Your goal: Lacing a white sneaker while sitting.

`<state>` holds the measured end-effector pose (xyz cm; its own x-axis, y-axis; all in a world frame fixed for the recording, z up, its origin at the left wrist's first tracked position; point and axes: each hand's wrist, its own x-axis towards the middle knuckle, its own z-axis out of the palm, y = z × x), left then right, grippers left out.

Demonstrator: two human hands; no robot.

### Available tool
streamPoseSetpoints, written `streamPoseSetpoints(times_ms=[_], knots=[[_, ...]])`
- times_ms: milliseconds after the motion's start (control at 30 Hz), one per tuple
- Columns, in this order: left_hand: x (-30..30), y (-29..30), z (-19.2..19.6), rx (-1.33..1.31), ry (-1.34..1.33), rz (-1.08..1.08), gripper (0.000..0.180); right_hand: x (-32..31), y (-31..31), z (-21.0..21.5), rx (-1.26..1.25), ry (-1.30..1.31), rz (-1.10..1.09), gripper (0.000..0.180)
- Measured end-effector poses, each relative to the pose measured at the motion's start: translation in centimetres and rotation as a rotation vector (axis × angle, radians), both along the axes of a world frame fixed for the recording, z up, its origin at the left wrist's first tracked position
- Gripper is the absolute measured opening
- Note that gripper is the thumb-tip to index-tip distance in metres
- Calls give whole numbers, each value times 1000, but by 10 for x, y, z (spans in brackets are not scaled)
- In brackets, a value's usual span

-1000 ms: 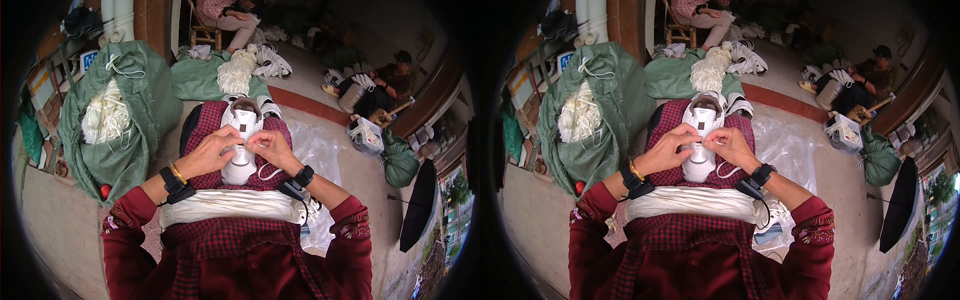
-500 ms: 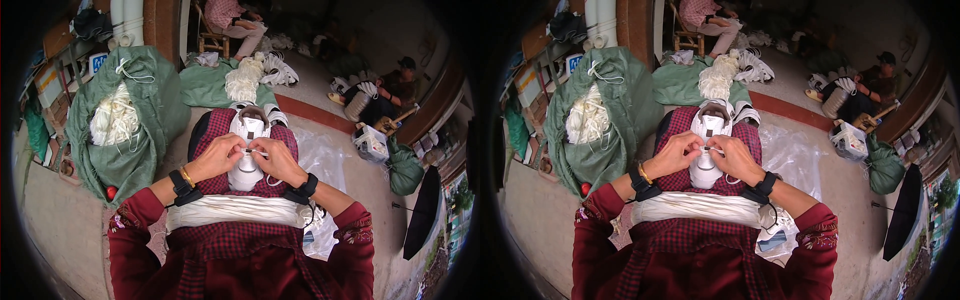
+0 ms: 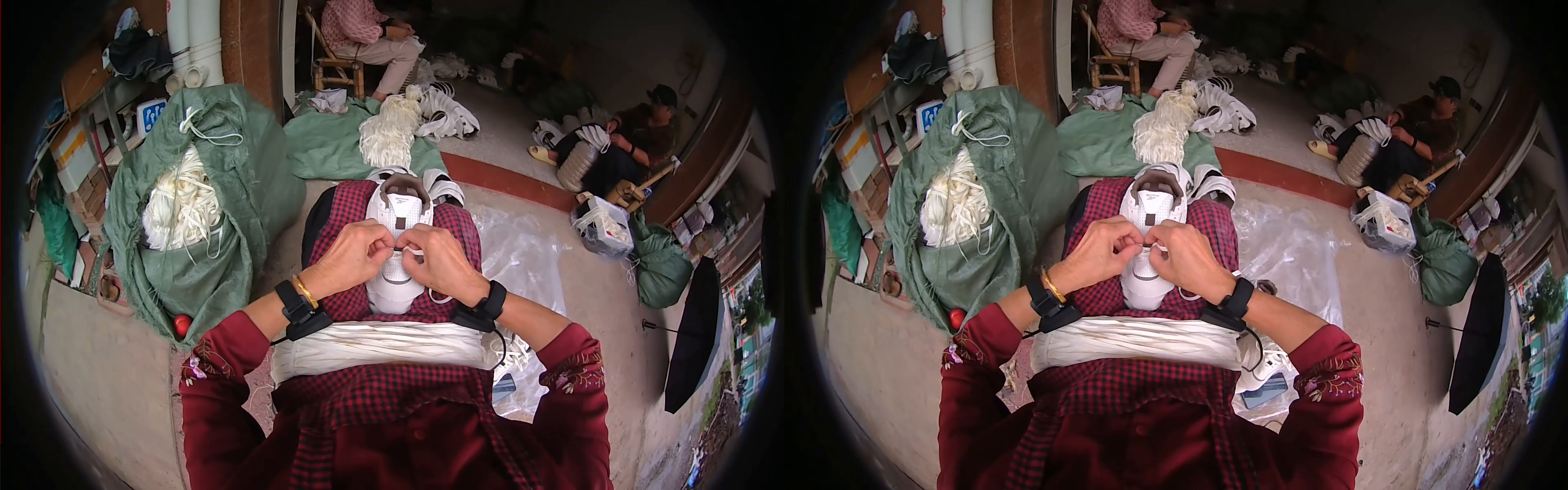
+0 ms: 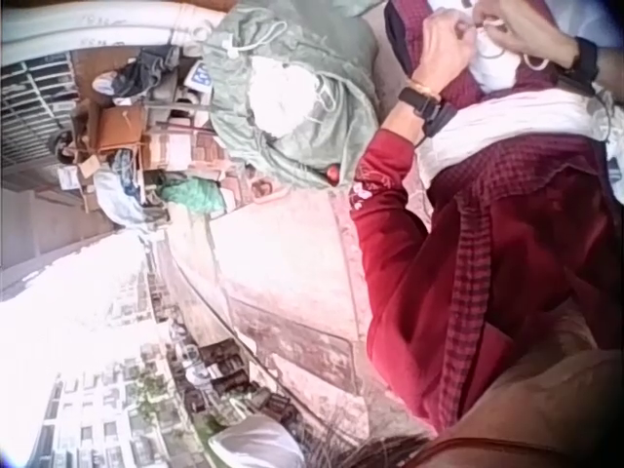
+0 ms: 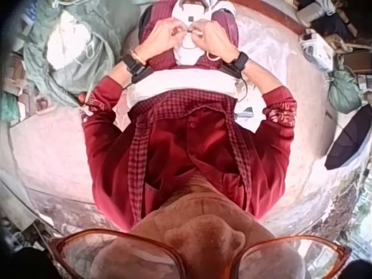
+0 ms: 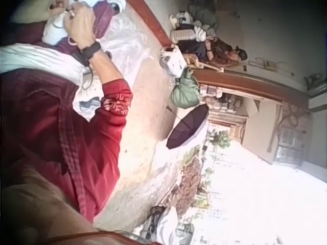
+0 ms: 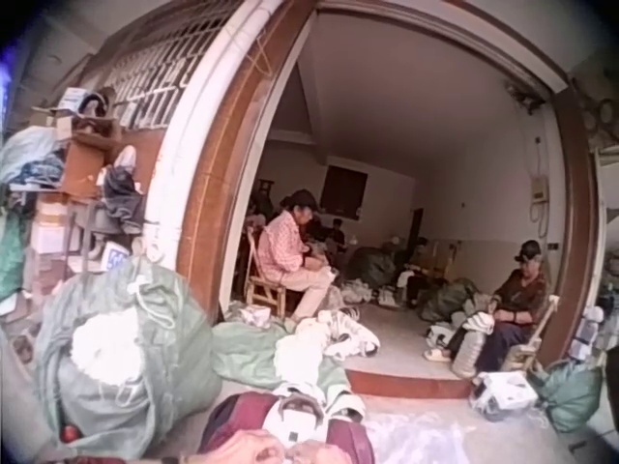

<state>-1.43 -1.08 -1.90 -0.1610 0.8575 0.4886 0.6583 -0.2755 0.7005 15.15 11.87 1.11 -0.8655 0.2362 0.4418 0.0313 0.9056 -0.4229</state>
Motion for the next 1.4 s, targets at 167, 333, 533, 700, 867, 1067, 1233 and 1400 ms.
streamPoseSetpoints(times_ms=[167,333,533,700,867,1067,1233,1400], knots=[[0,-5,-1,71,192,40,11,-10,3,-5,-12,43,56,16],[-25,-43,22,55,228,119,9,3,10,6,-223,-151,67,24],[-229,-239,51,-209,225,728,5,28,30,8,-260,-192,19,30],[-357,-560,106,-371,585,1258,18,5,24,-10,-126,-47,180,25],[-326,-352,46,-166,668,1161,23,32,34,-2,-29,-135,13,20],[-74,-87,58,-46,30,458,23,35,25,5,30,-125,-6,18],[3,-21,16,-33,273,103,31,17,26,-20,75,-103,49,20],[14,-19,24,-4,486,130,37,18,24,-16,122,-100,13,22]])
